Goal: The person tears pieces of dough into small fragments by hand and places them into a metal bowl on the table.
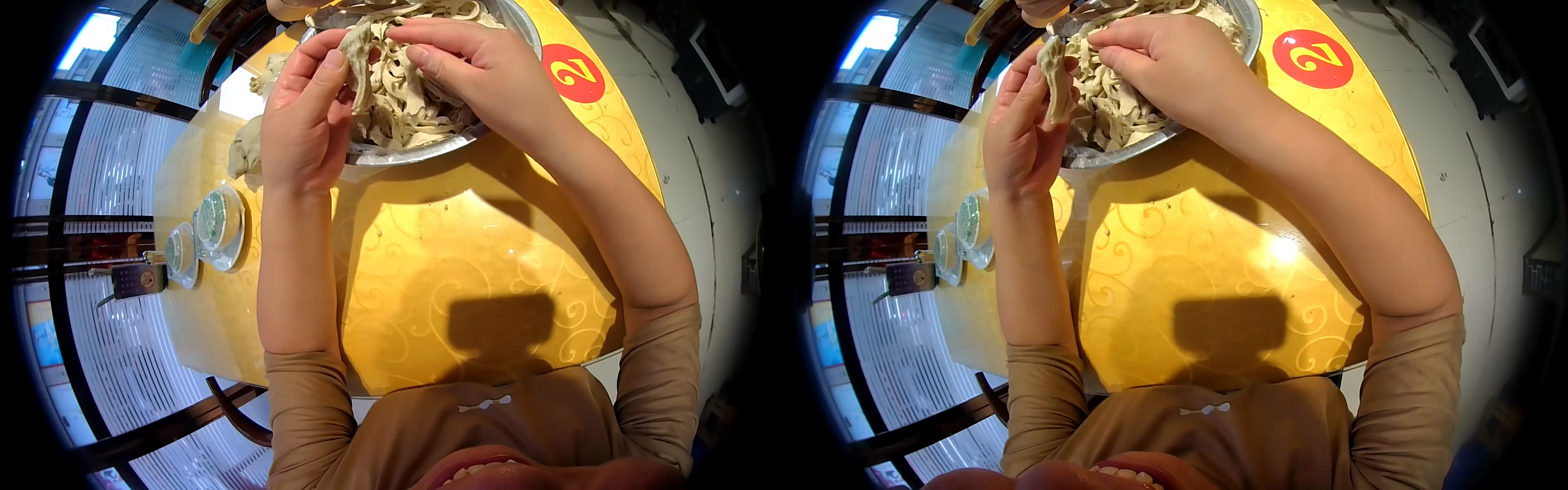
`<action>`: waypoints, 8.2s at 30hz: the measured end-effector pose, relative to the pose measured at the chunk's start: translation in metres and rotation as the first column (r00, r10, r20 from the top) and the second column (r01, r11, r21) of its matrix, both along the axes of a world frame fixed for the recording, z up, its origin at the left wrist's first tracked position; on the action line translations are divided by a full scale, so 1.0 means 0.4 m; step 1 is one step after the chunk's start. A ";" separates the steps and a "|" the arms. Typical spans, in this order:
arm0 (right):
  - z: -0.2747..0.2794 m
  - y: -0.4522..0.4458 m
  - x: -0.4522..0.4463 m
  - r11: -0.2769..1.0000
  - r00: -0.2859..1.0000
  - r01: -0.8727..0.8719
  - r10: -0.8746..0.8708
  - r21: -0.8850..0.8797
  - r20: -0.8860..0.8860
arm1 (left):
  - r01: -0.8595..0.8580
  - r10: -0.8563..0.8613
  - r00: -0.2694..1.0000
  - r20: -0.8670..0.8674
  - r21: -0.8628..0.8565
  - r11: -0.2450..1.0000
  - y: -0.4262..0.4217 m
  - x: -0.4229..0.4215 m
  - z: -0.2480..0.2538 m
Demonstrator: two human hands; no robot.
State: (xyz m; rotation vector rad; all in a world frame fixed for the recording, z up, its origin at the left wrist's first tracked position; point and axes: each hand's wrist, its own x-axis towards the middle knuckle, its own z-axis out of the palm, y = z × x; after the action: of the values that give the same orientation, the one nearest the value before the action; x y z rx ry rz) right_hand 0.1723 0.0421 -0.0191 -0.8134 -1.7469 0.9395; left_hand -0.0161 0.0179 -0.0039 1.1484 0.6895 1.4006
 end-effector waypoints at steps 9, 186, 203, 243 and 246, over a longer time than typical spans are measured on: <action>0.043 -0.034 -0.001 0.965 0.975 -0.151 0.109 -0.212 -0.195 | -0.008 0.015 0.997 -0.074 0.085 0.996 -0.012 0.024 -0.009; 0.042 -0.008 0.018 0.952 0.969 -0.245 0.237 -0.184 -0.069 | -0.105 0.162 0.930 -0.331 0.183 0.978 -0.036 0.045 0.012; 0.066 -0.035 0.011 0.998 0.997 0.056 -0.054 -0.027 0.054 | -0.206 0.414 0.764 -0.495 0.420 0.884 -0.056 0.074 0.000; 0.073 -0.027 0.022 0.985 0.990 -0.131 0.137 -0.109 0.044 | -0.155 0.220 0.888 -0.404 0.188 0.970 -0.037 0.037 0.019; 0.077 -0.027 0.020 0.987 0.990 -0.122 0.129 -0.108 0.059 | -0.153 0.207 0.901 -0.382 0.167 0.974 -0.039 0.041 0.020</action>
State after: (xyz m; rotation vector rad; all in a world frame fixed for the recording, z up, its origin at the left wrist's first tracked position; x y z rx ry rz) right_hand 0.1805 0.0312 0.0117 -0.8165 -1.8350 1.1065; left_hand 0.0003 0.0023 0.0040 1.5316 1.0243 1.3951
